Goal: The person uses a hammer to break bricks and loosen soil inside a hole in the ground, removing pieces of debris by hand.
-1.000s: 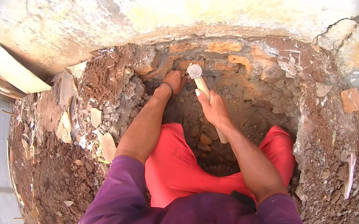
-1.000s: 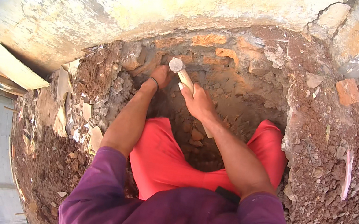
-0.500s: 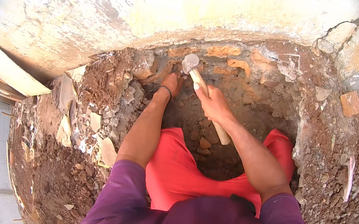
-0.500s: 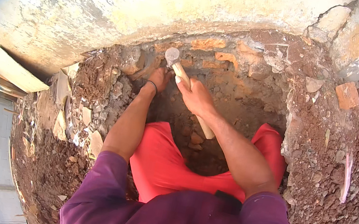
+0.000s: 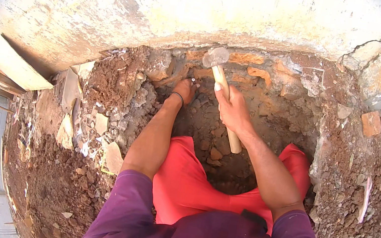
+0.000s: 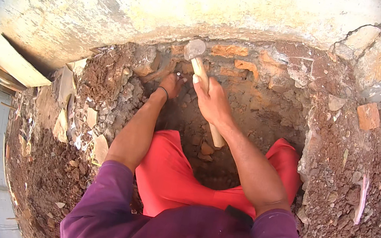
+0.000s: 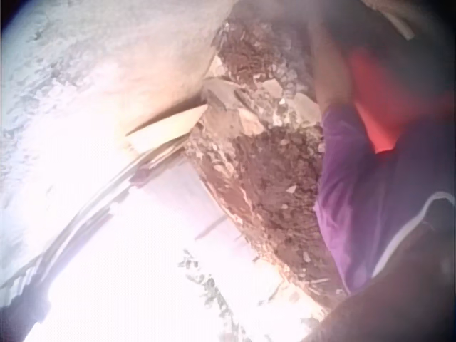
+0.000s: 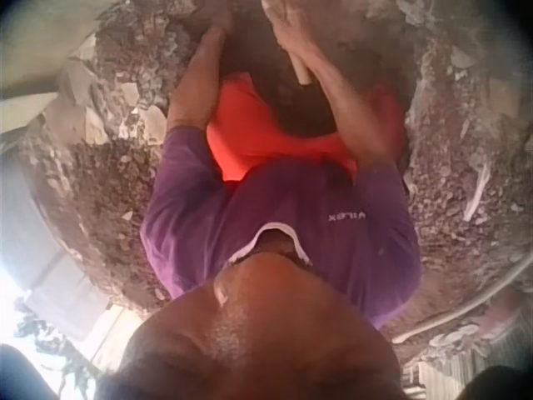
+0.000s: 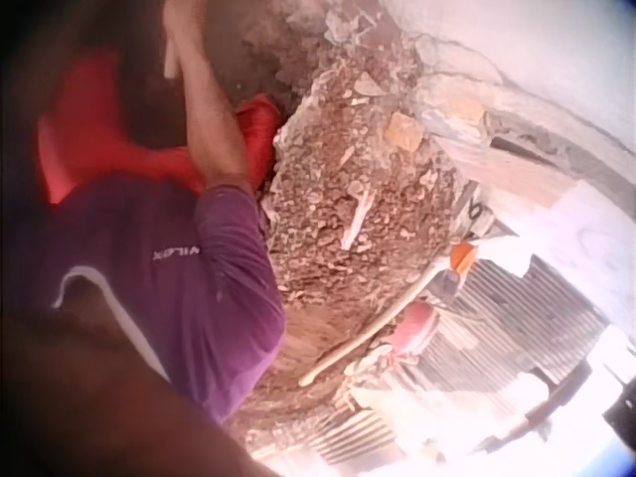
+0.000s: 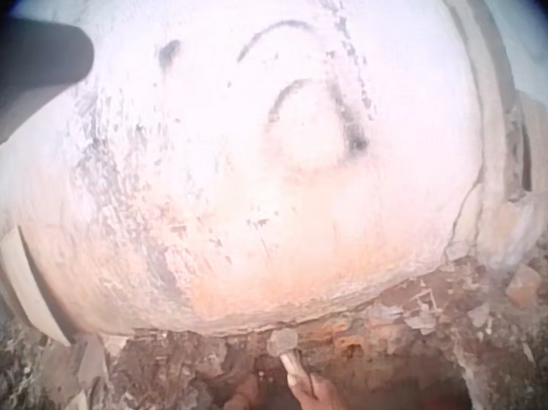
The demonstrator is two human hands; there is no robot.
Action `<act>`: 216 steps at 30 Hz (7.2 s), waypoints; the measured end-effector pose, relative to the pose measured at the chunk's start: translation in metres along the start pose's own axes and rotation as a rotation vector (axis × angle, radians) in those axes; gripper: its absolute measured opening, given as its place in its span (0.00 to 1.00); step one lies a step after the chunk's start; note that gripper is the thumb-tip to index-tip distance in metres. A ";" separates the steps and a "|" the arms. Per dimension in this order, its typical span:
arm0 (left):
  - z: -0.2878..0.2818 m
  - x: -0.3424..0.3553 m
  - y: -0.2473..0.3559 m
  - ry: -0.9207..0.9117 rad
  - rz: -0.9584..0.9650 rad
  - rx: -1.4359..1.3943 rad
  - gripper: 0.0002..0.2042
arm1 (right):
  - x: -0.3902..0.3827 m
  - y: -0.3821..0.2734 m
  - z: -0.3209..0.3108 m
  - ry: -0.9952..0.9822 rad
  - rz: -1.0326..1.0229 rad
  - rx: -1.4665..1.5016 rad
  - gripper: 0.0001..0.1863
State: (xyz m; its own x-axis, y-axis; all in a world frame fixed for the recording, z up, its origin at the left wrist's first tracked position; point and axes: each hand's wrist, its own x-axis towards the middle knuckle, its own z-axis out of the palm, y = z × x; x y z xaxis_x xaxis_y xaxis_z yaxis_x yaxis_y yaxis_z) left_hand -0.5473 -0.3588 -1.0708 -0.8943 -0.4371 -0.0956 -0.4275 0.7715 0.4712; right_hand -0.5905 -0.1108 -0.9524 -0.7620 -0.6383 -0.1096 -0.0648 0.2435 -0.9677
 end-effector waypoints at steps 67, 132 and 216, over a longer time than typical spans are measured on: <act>-0.016 -0.046 0.033 0.154 0.338 0.001 0.10 | -0.060 0.051 -0.007 0.079 -0.237 -0.133 0.30; 0.004 -0.055 0.083 -0.037 0.221 0.117 0.16 | -0.121 0.031 -0.015 0.341 -0.406 0.406 0.39; 0.039 -0.044 0.055 0.046 0.302 0.123 0.13 | -0.117 0.046 -0.018 0.146 0.068 0.162 0.19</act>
State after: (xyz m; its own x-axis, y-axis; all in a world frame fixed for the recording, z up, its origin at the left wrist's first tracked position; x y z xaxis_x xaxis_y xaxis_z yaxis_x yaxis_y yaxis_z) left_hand -0.5362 -0.2789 -1.0753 -0.9775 -0.1978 0.0731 -0.1588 0.9184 0.3624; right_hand -0.5158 -0.0112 -0.9797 -0.8472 -0.5087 -0.1534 0.0853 0.1547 -0.9843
